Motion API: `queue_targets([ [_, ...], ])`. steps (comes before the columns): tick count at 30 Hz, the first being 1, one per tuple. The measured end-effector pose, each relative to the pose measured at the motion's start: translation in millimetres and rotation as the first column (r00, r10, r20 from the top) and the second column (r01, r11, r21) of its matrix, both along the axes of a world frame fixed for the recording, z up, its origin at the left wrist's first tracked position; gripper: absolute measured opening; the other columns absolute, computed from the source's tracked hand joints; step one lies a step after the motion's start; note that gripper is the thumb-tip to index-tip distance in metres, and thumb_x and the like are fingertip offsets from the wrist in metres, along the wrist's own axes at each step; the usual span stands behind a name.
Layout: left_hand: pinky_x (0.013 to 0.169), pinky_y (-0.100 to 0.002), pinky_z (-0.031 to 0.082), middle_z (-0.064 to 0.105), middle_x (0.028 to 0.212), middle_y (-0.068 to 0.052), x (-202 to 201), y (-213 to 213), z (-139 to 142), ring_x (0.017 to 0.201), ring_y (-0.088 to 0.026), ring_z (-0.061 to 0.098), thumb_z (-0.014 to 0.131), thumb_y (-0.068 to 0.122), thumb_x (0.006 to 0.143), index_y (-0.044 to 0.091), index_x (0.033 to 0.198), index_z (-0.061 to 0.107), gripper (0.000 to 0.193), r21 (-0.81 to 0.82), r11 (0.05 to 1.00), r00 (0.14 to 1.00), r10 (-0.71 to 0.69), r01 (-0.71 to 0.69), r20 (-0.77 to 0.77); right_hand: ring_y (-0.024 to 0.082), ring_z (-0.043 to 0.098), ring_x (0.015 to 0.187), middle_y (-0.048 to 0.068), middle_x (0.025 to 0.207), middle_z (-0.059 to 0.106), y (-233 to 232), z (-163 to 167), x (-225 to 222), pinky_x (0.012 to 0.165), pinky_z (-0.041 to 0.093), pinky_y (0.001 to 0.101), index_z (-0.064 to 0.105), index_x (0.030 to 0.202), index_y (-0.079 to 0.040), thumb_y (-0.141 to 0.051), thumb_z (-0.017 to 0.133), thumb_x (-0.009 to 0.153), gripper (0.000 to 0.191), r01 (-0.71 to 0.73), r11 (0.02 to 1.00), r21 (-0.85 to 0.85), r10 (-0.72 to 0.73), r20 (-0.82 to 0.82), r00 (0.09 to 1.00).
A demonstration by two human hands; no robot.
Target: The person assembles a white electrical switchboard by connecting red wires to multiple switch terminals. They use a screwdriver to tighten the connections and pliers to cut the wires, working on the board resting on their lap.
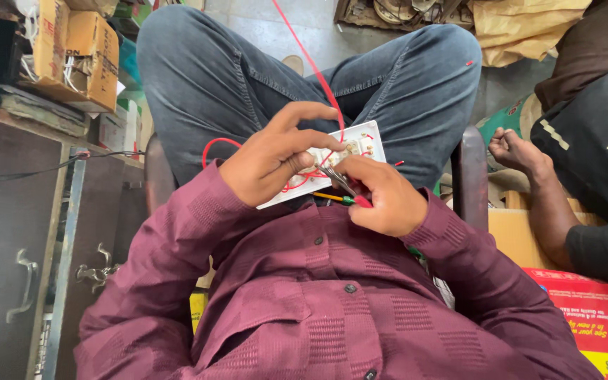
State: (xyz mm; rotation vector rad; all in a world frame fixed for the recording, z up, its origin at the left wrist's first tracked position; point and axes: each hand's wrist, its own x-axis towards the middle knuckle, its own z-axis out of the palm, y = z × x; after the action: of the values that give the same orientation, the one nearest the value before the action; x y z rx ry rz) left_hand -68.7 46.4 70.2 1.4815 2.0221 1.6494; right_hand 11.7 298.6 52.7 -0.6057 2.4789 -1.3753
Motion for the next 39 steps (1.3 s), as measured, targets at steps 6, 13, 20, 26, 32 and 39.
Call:
queue_targets([
  [6,0.083,-0.031,0.051,0.066,0.098,-0.007,1,7,-26,0.090,-0.015,0.060,0.058,0.011,0.107,0.002,0.112,0.064,0.012,-0.078,0.995,0.948,-0.041,0.069,0.316,0.013,0.045,0.077,0.004,0.084,0.050,9,-17,5,0.073,0.041,0.0298,0.058,0.101,-0.001,-0.012,0.065,0.073,0.031,-0.027,0.961,-0.274,0.105,0.273,0.956],
  [13,0.075,-0.023,0.053,0.069,0.093,-0.003,28,19,-35,0.084,-0.006,0.062,0.065,0.005,0.100,-0.003,0.107,0.065,0.010,0.005,0.950,0.821,0.266,-0.311,0.506,0.032,0.055,0.108,0.014,0.114,0.056,-1,-6,8,0.096,0.045,0.0380,0.057,0.121,-0.002,-0.009,0.068,0.066,0.057,0.118,0.993,0.011,-0.102,-0.430,0.897],
  [20,0.071,-0.023,0.057,0.079,0.091,-0.009,38,24,-32,0.080,-0.006,0.070,0.074,0.005,0.091,-0.005,0.106,0.075,0.018,-0.087,0.910,0.726,0.379,-0.406,0.573,0.038,0.053,0.116,0.016,0.121,0.051,-15,7,6,0.102,0.040,0.0498,0.060,0.123,-0.006,-0.015,0.077,0.060,0.065,0.341,0.920,0.192,-0.137,-0.658,0.740],
  [26,0.071,-0.023,0.058,0.081,0.091,-0.010,38,24,-27,0.078,-0.006,0.072,0.076,0.006,0.089,-0.001,0.105,0.077,0.018,-0.134,0.880,0.754,0.461,-0.455,0.468,0.038,0.053,0.117,0.016,0.121,0.052,-14,4,5,0.102,0.040,0.0495,0.059,0.125,-0.007,-0.017,0.076,0.062,0.066,0.350,0.914,0.206,-0.138,-0.652,0.745],
  [32,0.070,-0.025,0.058,0.081,0.090,-0.010,37,21,-21,0.077,-0.009,0.075,0.078,0.009,0.087,0.001,0.102,0.078,0.017,-0.161,0.887,0.819,0.461,-0.432,0.343,0.038,0.053,0.114,0.016,0.119,0.051,-13,2,4,0.100,0.041,0.0496,0.060,0.124,-0.007,-0.018,0.077,0.061,0.066,0.333,0.920,0.208,-0.121,-0.657,0.745],
  [39,0.067,-0.032,0.055,0.074,0.087,-0.012,41,23,-9,0.075,-0.021,0.073,0.073,0.009,0.091,0.001,0.100,0.075,0.012,-0.130,0.890,0.875,0.454,-0.437,0.171,0.036,0.057,0.087,0.014,0.095,0.053,-11,-6,0,0.076,0.046,0.0461,0.064,0.106,-0.004,-0.016,0.079,0.058,0.051,0.347,0.917,0.196,-0.148,-0.642,0.752],
])
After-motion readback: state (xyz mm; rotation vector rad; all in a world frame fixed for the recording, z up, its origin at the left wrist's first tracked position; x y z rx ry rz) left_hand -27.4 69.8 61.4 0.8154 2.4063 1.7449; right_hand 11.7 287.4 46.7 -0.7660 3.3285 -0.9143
